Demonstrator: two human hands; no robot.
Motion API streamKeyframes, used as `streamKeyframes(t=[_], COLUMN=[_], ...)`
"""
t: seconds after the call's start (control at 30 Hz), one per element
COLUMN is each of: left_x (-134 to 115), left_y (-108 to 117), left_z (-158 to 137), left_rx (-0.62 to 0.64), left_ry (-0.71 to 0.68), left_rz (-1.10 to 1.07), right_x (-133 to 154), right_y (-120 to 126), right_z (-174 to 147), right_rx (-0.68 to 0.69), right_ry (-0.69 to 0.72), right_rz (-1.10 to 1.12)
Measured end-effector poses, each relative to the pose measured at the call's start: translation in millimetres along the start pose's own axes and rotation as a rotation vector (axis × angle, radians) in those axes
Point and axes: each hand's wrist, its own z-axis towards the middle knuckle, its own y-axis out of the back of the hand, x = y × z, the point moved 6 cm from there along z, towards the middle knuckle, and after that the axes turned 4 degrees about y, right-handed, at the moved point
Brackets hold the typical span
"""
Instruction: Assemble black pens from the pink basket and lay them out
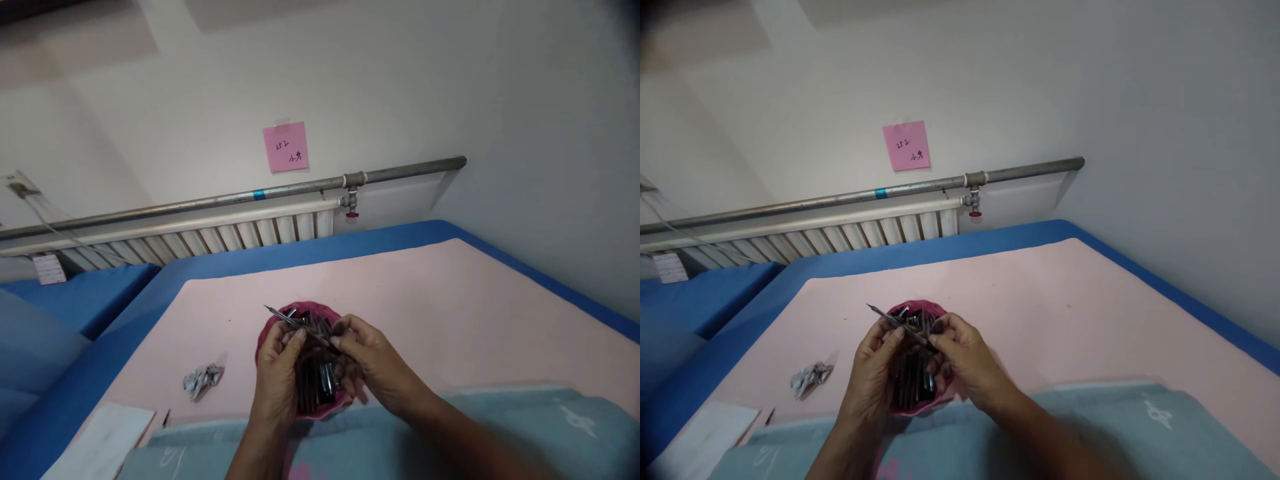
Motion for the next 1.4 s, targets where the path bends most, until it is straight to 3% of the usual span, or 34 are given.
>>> streamKeyframes(t=[0.17, 0.4, 0.7, 0.87, 1.17, 1.4], left_x=[-2, -3, 1, 0, -3, 0], left_y=[8, 11, 9, 7, 5, 3], left_z=[5, 7, 5, 5, 4, 3], left_rx=[-0.065, -0.072, -0.051, -0.037, -0.013, 0.016], left_ry=[0.035, 0.042, 0.049, 0.036, 0.004, 0.008], left_rz=[-0.032, -0.044, -0.029, -0.016, 0.032, 0.066], right_x=[2, 18, 14, 12, 20, 14], right_y=[0, 5, 2, -2, -8, -5], right_z=[0, -2, -5, -5, -9, -8], right_rx=[0.017, -0.094, -0.027, 0.049, 0.046, 0.002], right_ry=[0.052, 0.304, 0.452, 0.466, 0.648, 0.604], right_rz=[-0.188, -0.607, -0.91, -0.96, -1.138, -1.128])
